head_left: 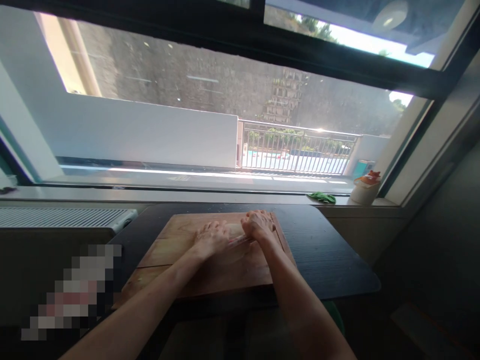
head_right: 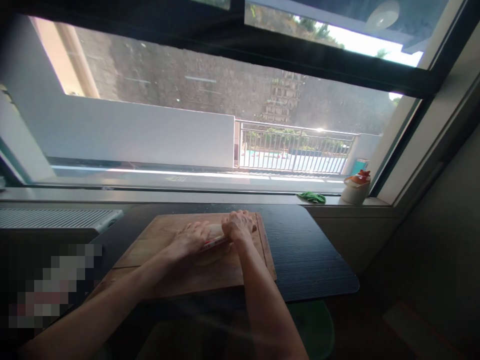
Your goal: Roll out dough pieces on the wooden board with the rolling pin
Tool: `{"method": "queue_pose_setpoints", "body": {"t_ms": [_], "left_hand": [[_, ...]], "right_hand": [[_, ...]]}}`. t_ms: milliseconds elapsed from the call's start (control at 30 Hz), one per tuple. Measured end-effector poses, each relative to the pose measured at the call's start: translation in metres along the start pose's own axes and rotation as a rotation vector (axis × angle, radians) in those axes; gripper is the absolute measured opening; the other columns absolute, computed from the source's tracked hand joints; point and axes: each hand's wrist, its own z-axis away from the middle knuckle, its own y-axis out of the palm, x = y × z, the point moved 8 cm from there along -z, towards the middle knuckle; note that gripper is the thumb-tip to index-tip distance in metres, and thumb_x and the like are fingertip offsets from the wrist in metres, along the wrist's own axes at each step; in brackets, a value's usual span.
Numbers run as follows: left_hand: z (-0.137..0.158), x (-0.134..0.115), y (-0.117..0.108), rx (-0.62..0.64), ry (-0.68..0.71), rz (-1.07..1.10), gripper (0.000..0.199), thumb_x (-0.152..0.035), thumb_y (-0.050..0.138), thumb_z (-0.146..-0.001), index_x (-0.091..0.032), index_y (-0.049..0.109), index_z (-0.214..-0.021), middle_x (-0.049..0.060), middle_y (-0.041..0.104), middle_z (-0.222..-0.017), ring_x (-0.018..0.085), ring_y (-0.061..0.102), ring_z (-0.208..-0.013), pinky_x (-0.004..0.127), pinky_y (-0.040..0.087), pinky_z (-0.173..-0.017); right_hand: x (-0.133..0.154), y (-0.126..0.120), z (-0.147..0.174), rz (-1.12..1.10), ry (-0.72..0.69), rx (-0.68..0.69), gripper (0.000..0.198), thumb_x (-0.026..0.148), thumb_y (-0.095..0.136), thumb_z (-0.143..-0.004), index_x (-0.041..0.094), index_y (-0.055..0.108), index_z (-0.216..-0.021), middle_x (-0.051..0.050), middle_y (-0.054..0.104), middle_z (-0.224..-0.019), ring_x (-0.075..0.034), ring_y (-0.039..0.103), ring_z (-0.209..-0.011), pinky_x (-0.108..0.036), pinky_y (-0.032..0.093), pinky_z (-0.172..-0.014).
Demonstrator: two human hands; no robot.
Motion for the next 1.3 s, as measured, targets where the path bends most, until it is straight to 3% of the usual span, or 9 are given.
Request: {"method": "queue_pose_setpoints", "body": {"t_ms": [67,200,367,600,767,933,1067,1233,1300], "left_hand": [[0.005,-0.009,0.001,0.027,0.042,0.014,0.044,-0.042,0.037,-0.088,-0.022,0.053,-0.123,0.012,0.048,-0.137,0.031,0.041,-0.126,0.049,0.034,-0.100],[0.013,-0.014,0.000,0.021,-0.004,0.018,0.050,-0.046,0.034,-0.089,-0.020,0.049,-0.129,0.013,0.044,-0.140,0.033,0.037,-0.129,0.054,0.029,-0.103],[0.025,-0.025,0.005,0.001,0.015,0.020,0.055,-0.045,0.026,-0.091,-0.019,0.041,-0.137,0.015,0.039,-0.144,0.033,0.031,-0.133,0.061,0.023,-0.104],[0.047,-0.044,0.005,-0.111,0.056,0.030,0.054,-0.041,0.021,-0.092,-0.020,0.041,-0.138,0.011,0.038,-0.146,0.031,0.025,-0.136,0.061,0.013,-0.108],[0.031,-0.033,0.003,-0.095,0.036,0.039,0.052,-0.041,0.026,-0.091,-0.018,0.047,-0.132,0.013,0.046,-0.139,0.032,0.033,-0.132,0.058,0.022,-0.105],[0.017,-0.025,-0.012,-0.192,0.047,0.042,0.044,-0.043,0.031,-0.090,-0.019,0.057,-0.116,0.014,0.054,-0.130,0.031,0.040,-0.126,0.052,0.029,-0.102],[0.025,-0.034,-0.020,-0.191,0.167,0.098,0.041,-0.048,0.033,-0.090,-0.022,0.063,-0.099,0.010,0.061,-0.117,0.028,0.045,-0.120,0.048,0.032,-0.100],[0.054,-0.051,-0.024,-0.156,0.413,0.134,0.034,-0.046,0.043,-0.087,-0.025,0.064,-0.103,0.007,0.060,-0.120,0.028,0.038,-0.127,0.050,0.022,-0.108],[0.063,-0.052,-0.026,-0.123,0.472,0.134,0.032,-0.045,0.046,-0.086,-0.028,0.064,-0.107,0.004,0.059,-0.122,0.027,0.036,-0.129,0.049,0.017,-0.111]], "right_hand": [[0.004,0.004,-0.011,0.004,-0.014,0.024,0.036,0.042,0.042,-0.083,0.025,0.069,-0.098,-0.008,0.065,-0.105,-0.024,0.055,-0.098,-0.035,0.041,-0.080],[0.006,0.012,-0.014,0.023,-0.040,0.053,0.037,0.044,0.043,-0.082,0.023,0.069,-0.098,-0.010,0.065,-0.102,-0.026,0.055,-0.099,-0.037,0.040,-0.082],[-0.007,0.005,0.014,0.048,-0.083,0.011,0.034,0.038,0.039,-0.087,0.022,0.067,-0.097,-0.009,0.063,-0.109,-0.024,0.052,-0.104,-0.038,0.034,-0.092],[-0.028,0.000,0.047,0.040,-0.089,-0.064,0.037,0.036,0.032,-0.093,0.022,0.065,-0.099,-0.007,0.063,-0.108,-0.022,0.049,-0.107,-0.037,0.031,-0.094],[-0.021,-0.001,0.031,0.018,-0.039,-0.079,0.035,0.036,0.036,-0.090,0.021,0.067,-0.096,-0.009,0.063,-0.109,-0.024,0.049,-0.107,-0.037,0.032,-0.092],[-0.005,0.000,-0.002,-0.009,-0.001,-0.077,0.034,0.037,0.040,-0.087,0.020,0.067,-0.098,-0.011,0.063,-0.107,-0.024,0.052,-0.103,-0.036,0.034,-0.089],[0.000,0.001,-0.010,-0.025,-0.011,-0.083,0.030,0.035,0.041,-0.087,0.021,0.066,-0.099,-0.008,0.063,-0.106,-0.022,0.052,-0.101,-0.032,0.038,-0.083],[-0.012,-0.015,0.042,-0.097,-0.182,-0.263,0.030,0.032,0.034,-0.094,0.024,0.063,-0.095,-0.002,0.062,-0.100,-0.017,0.051,-0.095,-0.029,0.035,-0.087],[-0.024,-0.017,0.074,-0.115,-0.257,-0.248,0.033,0.034,0.032,-0.096,0.023,0.063,-0.089,-0.002,0.061,-0.097,-0.016,0.050,-0.093,-0.028,0.035,-0.087]]}}
